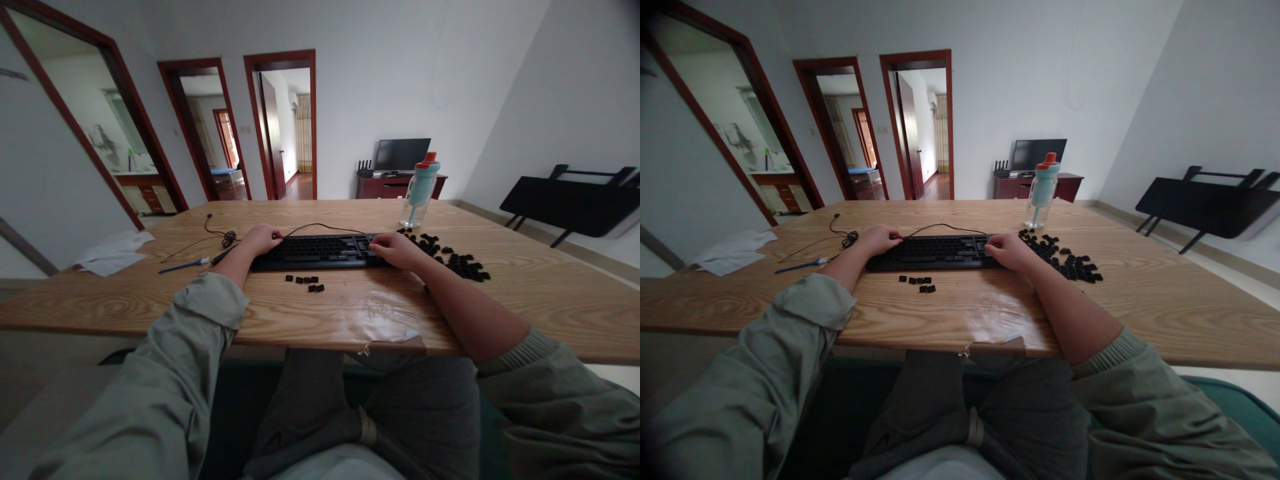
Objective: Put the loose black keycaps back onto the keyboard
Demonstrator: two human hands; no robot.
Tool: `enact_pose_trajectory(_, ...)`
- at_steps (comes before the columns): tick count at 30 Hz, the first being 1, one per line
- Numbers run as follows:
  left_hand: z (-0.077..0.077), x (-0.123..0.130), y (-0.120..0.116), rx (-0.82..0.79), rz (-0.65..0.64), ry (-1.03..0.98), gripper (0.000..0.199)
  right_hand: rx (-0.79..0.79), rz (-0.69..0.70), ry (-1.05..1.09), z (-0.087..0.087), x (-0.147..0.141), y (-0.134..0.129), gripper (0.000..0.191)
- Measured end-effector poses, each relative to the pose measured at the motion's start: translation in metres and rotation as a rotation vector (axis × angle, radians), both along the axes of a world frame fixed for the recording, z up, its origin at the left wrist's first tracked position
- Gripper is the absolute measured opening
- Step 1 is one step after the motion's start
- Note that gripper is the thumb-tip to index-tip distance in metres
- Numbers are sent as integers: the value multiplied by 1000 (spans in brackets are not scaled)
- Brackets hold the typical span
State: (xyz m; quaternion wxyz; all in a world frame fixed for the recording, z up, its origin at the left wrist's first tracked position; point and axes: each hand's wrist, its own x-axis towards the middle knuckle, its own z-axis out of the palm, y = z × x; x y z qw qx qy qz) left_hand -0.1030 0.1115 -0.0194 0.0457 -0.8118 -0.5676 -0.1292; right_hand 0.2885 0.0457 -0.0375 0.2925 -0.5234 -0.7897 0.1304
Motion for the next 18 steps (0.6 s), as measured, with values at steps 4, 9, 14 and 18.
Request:
enact_pose_trajectory(4,-3,-2,4,13,-12,-29,30,2,-5,7,1,-1,0,33)
enact_pose_trajectory(9,-6,-3,8,-2,-39,-70,31,-3,1,26,1,-2,-1,33)
enact_pose_trajectory(14,-6,-3,12,7,-56,-44,31,-15,0,24,1,-1,-1,33)
enact_pose_trajectory(18,-3,-1,13,17,-78,5,31,1,1,16,0,0,0,32)
